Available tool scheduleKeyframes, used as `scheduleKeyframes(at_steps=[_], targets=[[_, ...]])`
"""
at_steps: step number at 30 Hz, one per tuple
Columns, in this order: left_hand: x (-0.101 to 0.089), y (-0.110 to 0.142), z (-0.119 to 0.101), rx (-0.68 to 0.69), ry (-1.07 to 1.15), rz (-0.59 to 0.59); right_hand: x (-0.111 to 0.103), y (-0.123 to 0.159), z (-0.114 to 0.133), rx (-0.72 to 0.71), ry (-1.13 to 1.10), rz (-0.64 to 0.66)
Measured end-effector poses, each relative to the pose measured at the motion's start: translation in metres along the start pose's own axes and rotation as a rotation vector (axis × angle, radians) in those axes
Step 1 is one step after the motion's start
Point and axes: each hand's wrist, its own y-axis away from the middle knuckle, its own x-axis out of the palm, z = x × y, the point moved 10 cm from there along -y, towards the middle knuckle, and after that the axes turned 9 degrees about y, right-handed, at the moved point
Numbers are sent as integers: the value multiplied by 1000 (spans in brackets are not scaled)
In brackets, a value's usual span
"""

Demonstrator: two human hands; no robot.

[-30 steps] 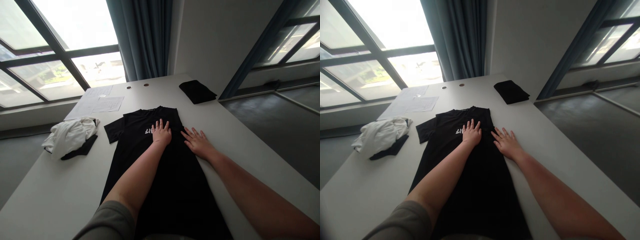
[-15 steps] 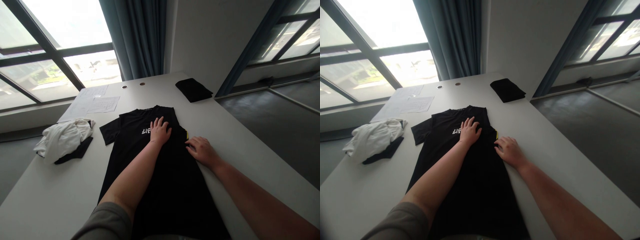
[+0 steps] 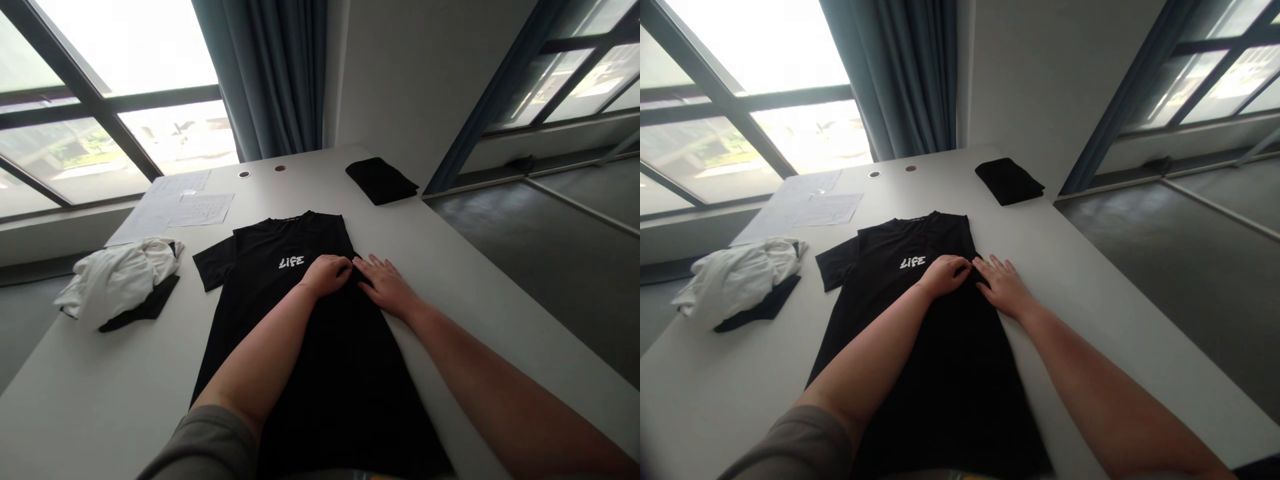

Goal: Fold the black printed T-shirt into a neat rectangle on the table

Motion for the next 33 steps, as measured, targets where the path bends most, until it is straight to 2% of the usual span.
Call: scheduleKeyframes(at_steps=[3, 7, 13, 16, 19, 21, 23, 24, 26, 28, 33], targets=[[-8, 0, 10, -106, -51, -93, 5, 1, 1, 0, 25, 23], [-19, 4, 20, -239, -206, -194, -4, 1, 2, 9, 44, -44], [-21, 10, 37, -442, -254, -273, -21, 2, 1, 2, 36, -189], [-25, 9, 60, -561, -253, -261, -22, 3, -1, -1, 20, -216], [-53, 11, 98, -646, -288, -239, -23, 3, -4, 2, 6, -242], [-83, 20, 135, -724, -310, -224, -24, 4, -6, 8, -12, -267], [-119, 39, 177, -859, -315, -243, -27, 5, -8, 17, -30, -296], [-134, 47, 194, -884, -330, -238, -29, 5, -9, 23, -36, -310], [-147, 55, 219, -838, -362, -112, -32, 6, -11, 41, -36, -332], [-155, 63, 233, -787, -409, -63, -34, 6, -13, 64, -31, -345], [-165, 64, 239, -723, -508, -157, -32, 6, -15, 99, -58, -334]])
